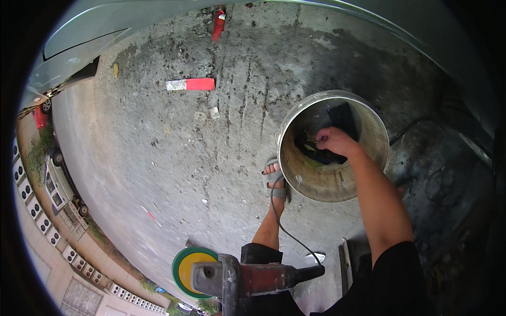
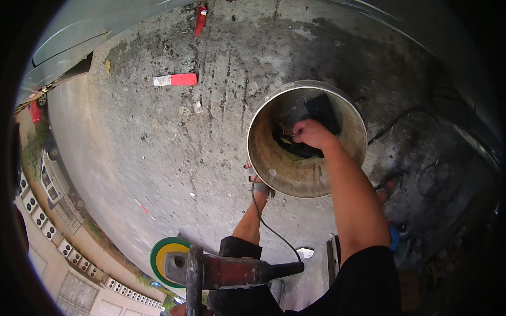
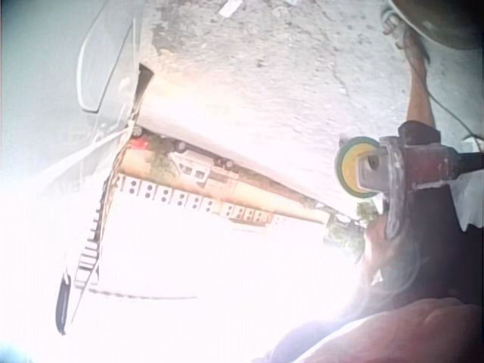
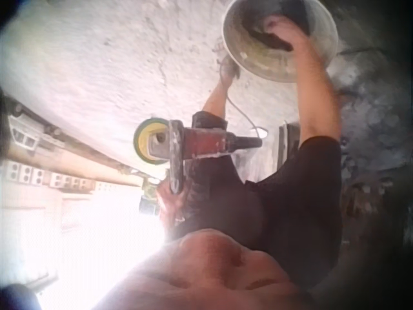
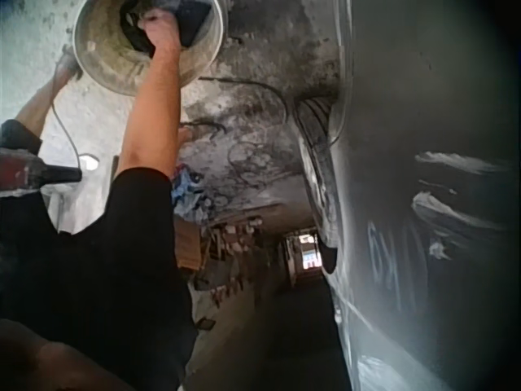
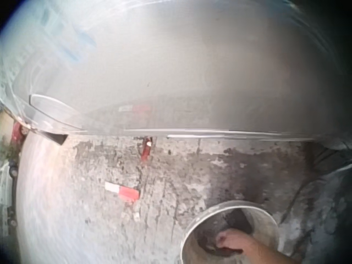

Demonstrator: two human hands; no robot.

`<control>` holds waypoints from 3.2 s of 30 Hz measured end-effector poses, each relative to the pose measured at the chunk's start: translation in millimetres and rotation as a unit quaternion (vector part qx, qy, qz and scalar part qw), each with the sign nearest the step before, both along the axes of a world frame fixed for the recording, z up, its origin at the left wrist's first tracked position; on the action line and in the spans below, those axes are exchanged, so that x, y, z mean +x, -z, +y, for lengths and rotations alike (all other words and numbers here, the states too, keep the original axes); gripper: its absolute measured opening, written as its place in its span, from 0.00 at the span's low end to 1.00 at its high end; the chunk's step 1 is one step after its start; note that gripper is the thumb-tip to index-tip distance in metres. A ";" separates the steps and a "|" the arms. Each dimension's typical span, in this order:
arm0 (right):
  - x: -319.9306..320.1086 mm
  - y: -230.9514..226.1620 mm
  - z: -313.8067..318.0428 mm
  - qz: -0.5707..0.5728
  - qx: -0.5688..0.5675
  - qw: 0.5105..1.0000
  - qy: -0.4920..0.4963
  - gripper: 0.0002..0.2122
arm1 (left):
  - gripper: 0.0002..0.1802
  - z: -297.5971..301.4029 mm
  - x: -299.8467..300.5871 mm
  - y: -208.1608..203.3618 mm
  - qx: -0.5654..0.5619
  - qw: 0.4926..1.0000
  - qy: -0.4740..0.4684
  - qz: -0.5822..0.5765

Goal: The person applies a liquid from a spray can onto the side of a silver car and wipes it with a cloth. They then use a rotary polisher with a green and yellow pad to buff the car's body panels, including the hood, doors, and rear quarter panel. The person occasionally wipes the surface with a yellow sponge.

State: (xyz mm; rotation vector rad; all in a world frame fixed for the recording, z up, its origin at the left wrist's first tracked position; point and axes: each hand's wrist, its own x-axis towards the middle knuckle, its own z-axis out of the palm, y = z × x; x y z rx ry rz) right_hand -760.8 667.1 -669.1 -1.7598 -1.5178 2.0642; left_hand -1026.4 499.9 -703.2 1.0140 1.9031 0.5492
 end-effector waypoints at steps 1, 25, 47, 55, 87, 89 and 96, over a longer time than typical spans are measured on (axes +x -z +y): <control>1.4 -5.8 -1.4 -0.007 -0.003 1.000 0.024 0.16 | 0.05 10.5 2.1 -31.1 -0.026 1.000 0.004 0.002; -50.9 -22.8 -13.8 -0.250 0.081 0.965 -0.009 0.29 | 0.08 20.8 -13.2 -536.9 -0.357 0.922 0.117 0.096; 372.1 -373.1 -297.1 -0.335 -0.062 0.562 0.754 0.15 | 0.13 62.4 50.7 -553.4 -0.129 0.843 0.495 0.167; 566.5 -524.3 -170.9 -0.665 0.412 0.426 0.454 0.27 | 0.12 63.9 129.0 -583.8 -0.058 0.816 0.562 0.119; 600.5 -537.0 -164.0 -0.716 0.252 0.506 0.410 0.26 | 0.15 73.7 204.0 -600.6 -0.081 0.807 0.567 0.145; 598.9 -536.9 -160.8 -0.747 0.219 0.464 0.423 0.26 | 0.15 73.2 205.8 -601.5 -0.083 0.809 0.565 0.141; 594.8 -534.2 -158.4 -0.735 0.254 0.485 0.400 0.27 | 0.14 67.1 211.5 -596.9 -0.125 0.813 0.555 0.124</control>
